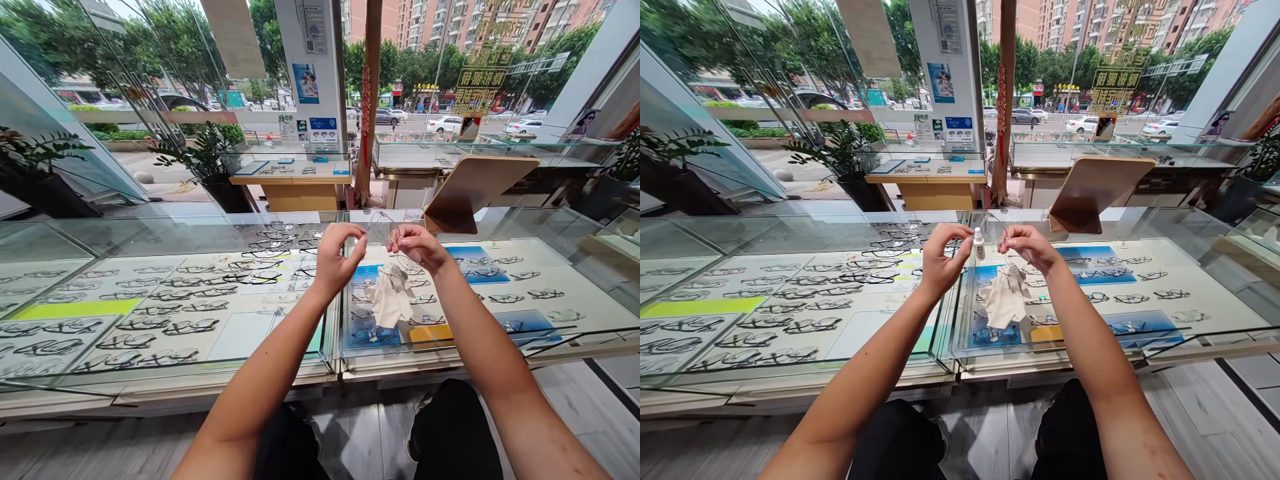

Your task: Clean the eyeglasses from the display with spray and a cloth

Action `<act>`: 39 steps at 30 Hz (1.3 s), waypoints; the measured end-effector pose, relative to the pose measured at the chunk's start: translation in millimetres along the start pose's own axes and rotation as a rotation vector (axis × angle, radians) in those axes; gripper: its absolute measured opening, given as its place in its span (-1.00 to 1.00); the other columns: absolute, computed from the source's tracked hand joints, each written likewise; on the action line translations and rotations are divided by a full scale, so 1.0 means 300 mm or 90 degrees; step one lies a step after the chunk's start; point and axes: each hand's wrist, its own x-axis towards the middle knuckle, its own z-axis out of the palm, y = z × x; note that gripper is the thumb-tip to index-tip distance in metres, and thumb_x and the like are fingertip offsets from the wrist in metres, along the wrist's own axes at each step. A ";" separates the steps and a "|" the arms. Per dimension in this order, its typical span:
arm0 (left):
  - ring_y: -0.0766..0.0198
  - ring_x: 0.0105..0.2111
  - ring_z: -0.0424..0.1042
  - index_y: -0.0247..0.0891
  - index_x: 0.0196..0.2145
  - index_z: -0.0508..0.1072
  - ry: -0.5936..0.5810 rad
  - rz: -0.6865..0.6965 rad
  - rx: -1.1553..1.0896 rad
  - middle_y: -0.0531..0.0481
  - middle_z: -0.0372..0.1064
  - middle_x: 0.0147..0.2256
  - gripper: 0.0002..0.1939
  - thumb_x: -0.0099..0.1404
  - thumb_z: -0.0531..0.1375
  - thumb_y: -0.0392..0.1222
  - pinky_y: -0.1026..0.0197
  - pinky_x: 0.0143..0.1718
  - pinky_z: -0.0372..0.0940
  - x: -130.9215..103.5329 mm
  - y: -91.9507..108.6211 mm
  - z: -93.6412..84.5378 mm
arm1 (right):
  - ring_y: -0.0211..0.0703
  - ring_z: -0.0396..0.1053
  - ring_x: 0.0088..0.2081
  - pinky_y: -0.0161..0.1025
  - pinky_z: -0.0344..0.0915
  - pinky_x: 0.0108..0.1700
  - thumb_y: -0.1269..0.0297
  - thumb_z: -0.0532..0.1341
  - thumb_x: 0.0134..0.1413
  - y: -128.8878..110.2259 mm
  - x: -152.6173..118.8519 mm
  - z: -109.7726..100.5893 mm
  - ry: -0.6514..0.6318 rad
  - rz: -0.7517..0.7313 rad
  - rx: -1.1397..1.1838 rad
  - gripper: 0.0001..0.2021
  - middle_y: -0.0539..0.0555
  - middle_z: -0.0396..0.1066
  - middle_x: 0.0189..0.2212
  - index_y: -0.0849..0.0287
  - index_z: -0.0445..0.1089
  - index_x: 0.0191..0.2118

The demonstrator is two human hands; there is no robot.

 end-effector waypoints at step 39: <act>-0.08 0.10 0.54 -0.14 0.18 0.46 0.087 0.090 0.214 -0.22 0.58 0.09 -0.36 0.36 0.40 0.32 -0.14 0.18 0.36 -0.002 -0.061 -0.013 | -0.26 0.32 -0.35 -0.29 0.27 -0.23 0.14 0.47 -0.12 0.017 0.043 -0.022 0.393 -0.148 -0.041 -0.80 -0.07 0.45 -0.43 0.07 0.47 -0.45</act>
